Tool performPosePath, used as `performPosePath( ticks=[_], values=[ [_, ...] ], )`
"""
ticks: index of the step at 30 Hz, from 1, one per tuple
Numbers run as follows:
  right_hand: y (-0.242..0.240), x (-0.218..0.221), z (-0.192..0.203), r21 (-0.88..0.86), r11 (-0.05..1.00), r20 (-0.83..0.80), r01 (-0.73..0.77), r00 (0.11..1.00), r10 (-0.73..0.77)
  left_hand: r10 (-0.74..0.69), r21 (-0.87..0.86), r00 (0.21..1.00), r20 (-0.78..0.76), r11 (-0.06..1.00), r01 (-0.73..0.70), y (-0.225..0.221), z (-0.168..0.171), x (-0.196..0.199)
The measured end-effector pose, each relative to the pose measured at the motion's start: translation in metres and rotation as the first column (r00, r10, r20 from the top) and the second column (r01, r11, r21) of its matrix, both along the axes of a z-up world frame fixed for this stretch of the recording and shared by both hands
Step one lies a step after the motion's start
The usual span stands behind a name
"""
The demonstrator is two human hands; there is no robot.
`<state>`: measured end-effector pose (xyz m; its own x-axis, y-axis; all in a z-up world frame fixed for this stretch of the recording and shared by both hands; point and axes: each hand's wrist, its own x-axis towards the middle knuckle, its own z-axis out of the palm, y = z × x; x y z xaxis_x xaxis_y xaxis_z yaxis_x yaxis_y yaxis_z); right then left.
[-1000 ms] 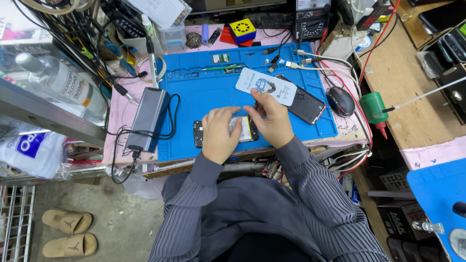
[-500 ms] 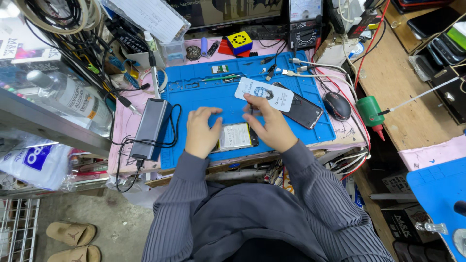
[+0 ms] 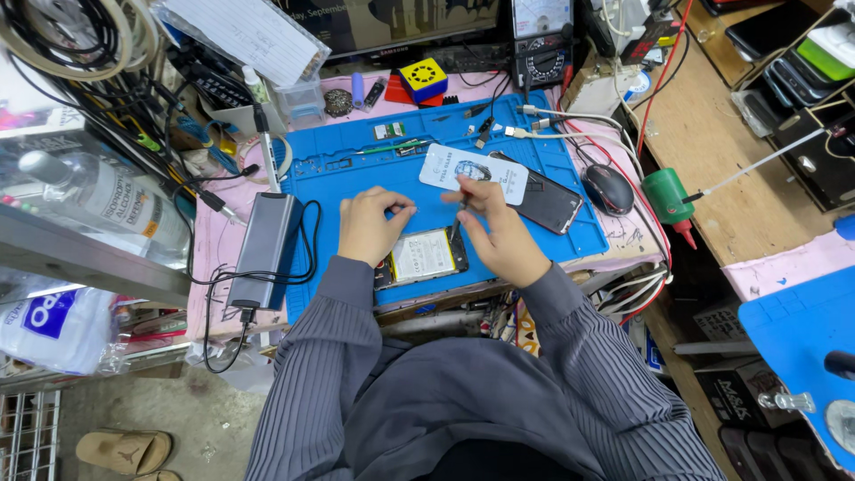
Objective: The person uses a screwdriver and a pry tool to remove screws and a battery from a mobile phone on a workbench.
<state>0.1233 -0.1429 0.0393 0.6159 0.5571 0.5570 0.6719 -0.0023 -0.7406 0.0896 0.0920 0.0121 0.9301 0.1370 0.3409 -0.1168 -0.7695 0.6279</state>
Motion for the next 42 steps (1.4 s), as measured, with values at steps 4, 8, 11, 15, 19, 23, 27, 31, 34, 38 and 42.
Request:
performPosePath(
  ticks=[4,8,11,15,19,23,27,31,34,38,42],
  values=[
    [0.007,-0.003,-0.019,-0.050,0.986,-0.053,0.162,0.985,-0.165,0.016,0.040,0.999,0.033,0.999,-0.017,-0.002,-0.005,0.002],
    [0.018,-0.002,-0.013,-0.092,0.921,-0.026,0.379,0.923,-0.383,-0.005,0.076,0.997,0.071,0.997,0.000,-0.003,-0.004,0.002],
    [0.015,-0.008,0.001,0.009,0.981,0.118,0.192,0.974,-0.191,-0.006,0.080,0.998,0.059,0.997,0.001,-0.005,-0.004,-0.001],
    [0.013,-0.008,-0.005,0.068,0.993,-0.200,-0.100,0.973,0.112,-0.017,0.056,0.992,0.126,0.998,0.010,-0.005,-0.005,-0.002],
    [0.019,-0.005,-0.018,-0.085,0.976,-0.051,0.199,0.978,-0.204,-0.020,0.124,0.979,0.205,0.992,-0.006,-0.006,-0.006,0.002],
    [0.019,-0.005,-0.006,-0.123,0.987,-0.096,0.105,0.988,-0.117,-0.024,0.245,0.974,0.225,0.969,-0.033,-0.011,-0.014,0.002],
    [0.012,-0.007,0.005,-0.091,0.996,-0.027,-0.014,1.000,0.012,-0.017,0.182,0.959,0.284,0.983,-0.037,-0.011,-0.014,0.002],
    [0.010,-0.007,-0.005,-0.067,0.991,-0.070,0.118,0.990,-0.123,-0.051,0.047,0.928,0.368,0.998,0.037,-0.011,-0.008,0.001],
    [0.013,-0.008,-0.014,-0.034,0.979,-0.016,0.203,0.979,-0.204,-0.010,-0.126,0.959,0.282,0.991,0.047,-0.013,0.001,-0.003],
    [0.017,-0.010,-0.021,0.016,0.966,0.024,0.258,0.966,-0.258,-0.014,-0.281,0.970,0.242,0.956,0.084,-0.016,0.017,-0.016],
    [0.016,-0.012,-0.024,-0.003,0.950,0.069,0.312,0.948,-0.311,-0.030,-0.367,0.971,0.237,0.923,0.118,-0.017,0.024,-0.031]
  ],
)
